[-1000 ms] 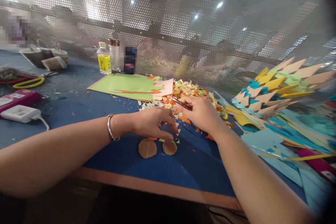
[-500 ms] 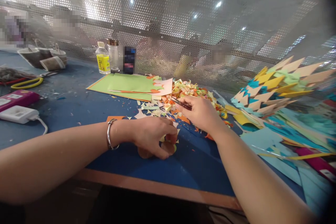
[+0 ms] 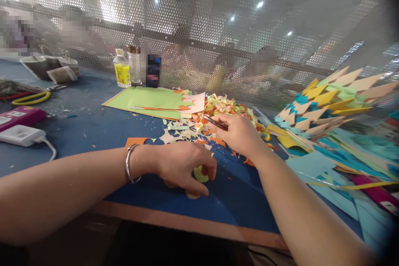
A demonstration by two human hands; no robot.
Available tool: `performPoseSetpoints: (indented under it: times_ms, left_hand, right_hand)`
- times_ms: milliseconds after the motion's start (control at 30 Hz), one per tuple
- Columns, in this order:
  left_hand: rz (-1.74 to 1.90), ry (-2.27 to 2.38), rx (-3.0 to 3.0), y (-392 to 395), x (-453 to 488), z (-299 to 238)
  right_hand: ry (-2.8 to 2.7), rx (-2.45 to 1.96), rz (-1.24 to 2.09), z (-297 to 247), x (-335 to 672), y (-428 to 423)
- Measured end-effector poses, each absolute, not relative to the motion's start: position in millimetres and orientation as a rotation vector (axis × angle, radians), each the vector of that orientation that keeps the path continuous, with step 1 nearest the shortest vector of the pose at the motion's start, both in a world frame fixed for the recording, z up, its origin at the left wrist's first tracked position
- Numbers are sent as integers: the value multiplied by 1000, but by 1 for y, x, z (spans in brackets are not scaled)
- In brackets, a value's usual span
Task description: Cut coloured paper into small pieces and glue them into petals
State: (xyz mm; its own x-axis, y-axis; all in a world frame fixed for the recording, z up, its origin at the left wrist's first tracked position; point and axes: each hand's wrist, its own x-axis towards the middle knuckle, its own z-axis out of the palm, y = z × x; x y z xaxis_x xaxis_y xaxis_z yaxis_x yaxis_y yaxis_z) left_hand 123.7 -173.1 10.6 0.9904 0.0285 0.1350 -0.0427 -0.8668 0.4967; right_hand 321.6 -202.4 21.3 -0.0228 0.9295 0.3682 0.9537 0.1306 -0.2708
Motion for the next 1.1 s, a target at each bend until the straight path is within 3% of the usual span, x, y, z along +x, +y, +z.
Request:
performPoseSetpoints:
  times_ms: [100,233,533,833,1100]
  left_hand:
    - [309,258,2705,-160,122,15]
    - [47,642,2759,-143,114,24]
    - [-126,591,2601,-141,105,30]
    - [709,486,1802,-139,119,23]
    - [882,695,1284,-136,127,13]
  right_hand:
    - [-1958,-1811,-66,22,321,-203]
    - [-1984,-1826,-63,23,322,-204]
    - [-2146,-1900,-21,17,324,-201]
    - [-2228,-1868,168,8,304,-205]
    - [-2246,-1786,172,11,288,-214]
